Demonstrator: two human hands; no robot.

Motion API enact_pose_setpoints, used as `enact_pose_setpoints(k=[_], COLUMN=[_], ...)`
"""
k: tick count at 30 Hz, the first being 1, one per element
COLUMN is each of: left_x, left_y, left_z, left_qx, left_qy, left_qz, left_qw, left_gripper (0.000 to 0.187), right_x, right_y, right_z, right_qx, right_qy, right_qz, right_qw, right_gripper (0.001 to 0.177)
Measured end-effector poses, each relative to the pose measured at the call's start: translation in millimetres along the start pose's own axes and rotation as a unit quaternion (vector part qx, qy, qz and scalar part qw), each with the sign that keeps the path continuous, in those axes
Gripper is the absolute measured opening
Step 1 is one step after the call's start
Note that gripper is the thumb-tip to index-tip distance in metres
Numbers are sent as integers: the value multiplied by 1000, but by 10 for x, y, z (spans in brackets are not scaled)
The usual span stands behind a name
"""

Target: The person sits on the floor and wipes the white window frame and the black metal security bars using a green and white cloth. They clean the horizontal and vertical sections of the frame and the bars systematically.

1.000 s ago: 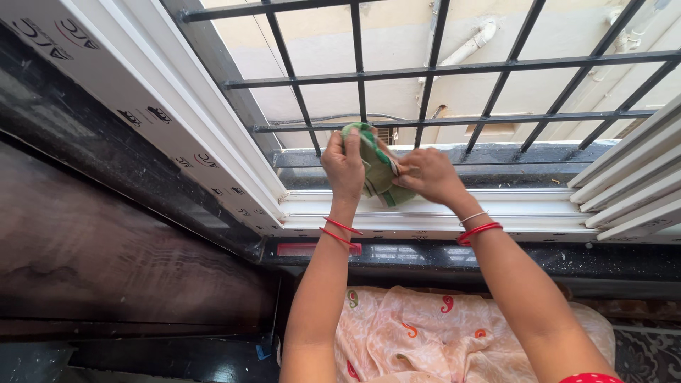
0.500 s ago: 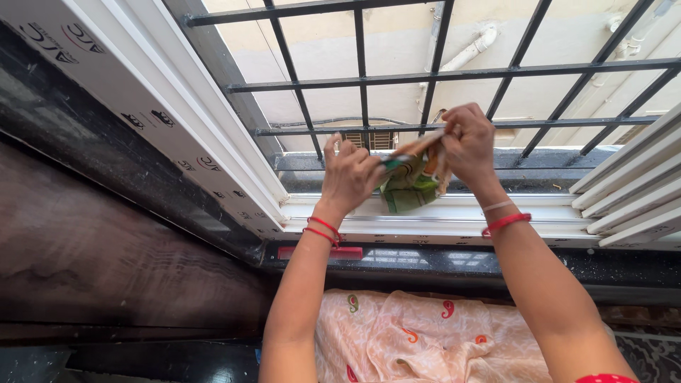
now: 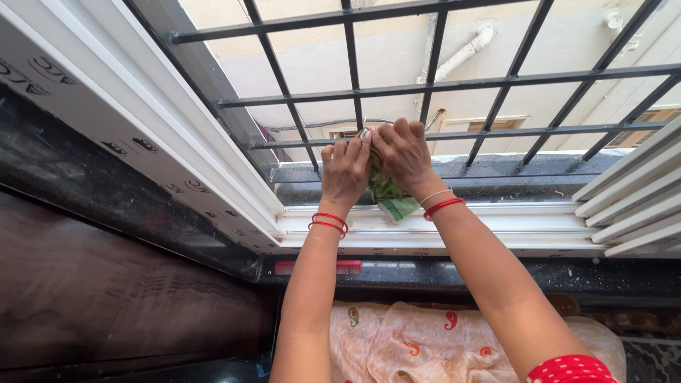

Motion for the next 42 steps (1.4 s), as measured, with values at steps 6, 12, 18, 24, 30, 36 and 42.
enact_pose_setpoints(k=[6,12,18,24,30,36,42], left_x=[31,325,244,309,787,966,688], left_y=[330,498,374,582,682,713,517], left_z=[-138,-568,-574,-740,-1148,-1163,-766], left_qx=[-4,-69,-82,-99,-64,-44,-34], left_qy=[30,11,24,50,48,42,50], left_qz=[19,-31,-30,-25,-9,27,29], left_qw=[999,997,996,994,997,998,998], left_gripper=[39,30,32,37,36,17,18], right_x=[-182,-343,-367,-538,-682,-638,-456], right_y=[62,-266,-307,-240,-744,-641,-379], right_z=[-298,-775,-795,-1099,-1555,-1375,-927], right_qx=[-91,-80,-34,-7,-48,-47,20], right_qy=[-68,-94,-89,-74,-4,50,98], right_qz=[-23,12,39,55,35,8,9], right_qw=[993,992,995,996,998,998,995], right_gripper=[22,24,34,25,23,19,23])
Point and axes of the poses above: each hand's wrist, its own x-axis towards the middle knuckle, its own y-axis out of the palm, z = x × y, the point moved 3 cm from there along x, towards the middle knuckle, and after that the axes turned 13 degrees about y, right-handed, at the moved point
